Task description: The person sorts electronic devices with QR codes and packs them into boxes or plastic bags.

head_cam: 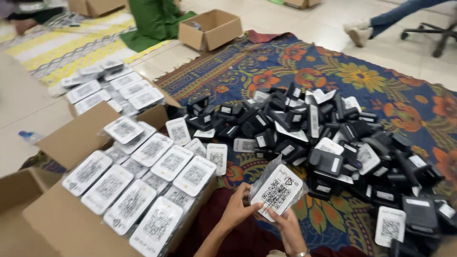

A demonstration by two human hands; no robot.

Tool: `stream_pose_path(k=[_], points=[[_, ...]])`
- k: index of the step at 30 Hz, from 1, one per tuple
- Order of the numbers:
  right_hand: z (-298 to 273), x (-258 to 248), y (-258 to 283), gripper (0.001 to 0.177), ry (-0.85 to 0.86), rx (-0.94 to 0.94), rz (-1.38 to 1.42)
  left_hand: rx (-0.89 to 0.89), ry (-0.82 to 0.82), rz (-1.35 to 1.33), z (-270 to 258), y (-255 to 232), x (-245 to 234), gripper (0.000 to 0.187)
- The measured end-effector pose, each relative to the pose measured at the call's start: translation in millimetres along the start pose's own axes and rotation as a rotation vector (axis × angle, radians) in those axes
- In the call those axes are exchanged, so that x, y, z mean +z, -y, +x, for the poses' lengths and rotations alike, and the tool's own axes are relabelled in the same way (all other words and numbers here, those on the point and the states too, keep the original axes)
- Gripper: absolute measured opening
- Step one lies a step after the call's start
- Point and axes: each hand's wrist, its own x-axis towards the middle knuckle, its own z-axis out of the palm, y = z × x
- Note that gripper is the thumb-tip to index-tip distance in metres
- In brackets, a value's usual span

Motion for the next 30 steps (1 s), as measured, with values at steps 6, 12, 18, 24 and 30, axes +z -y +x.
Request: stream_pose_path(k=[6,12,18,24,30], points=[[6.9,75.5,19.8,0.052,0.032,0.093,-0.265,0.133,-0.055,0.014,-36.7,-17.0,-61.4,0.051],[48.8,171.3,18.8,0.072,0.408,-0.052,-0.384,0.051,-0.312,-0.170,-63.8,-38.5,-130.2,0.070],[70.7,323.7,12.9,0.074,0.700,-0.233,-0.465,0.263,-0.690,-0.286,-69.2,-80.3,-238.3,0.077],[125.2,428.1,-53.1,0.074,0.854,-0.340,-0.760,0.437,-0.975,-0.159,-41.2,-95.7,-383.5,0.075],[122.6,456.2,-95.1,0.081,1.010,-0.595,-1.189,0.346,-1.095,-0.099,-27.5,-95.7,-463.8,0.098]])
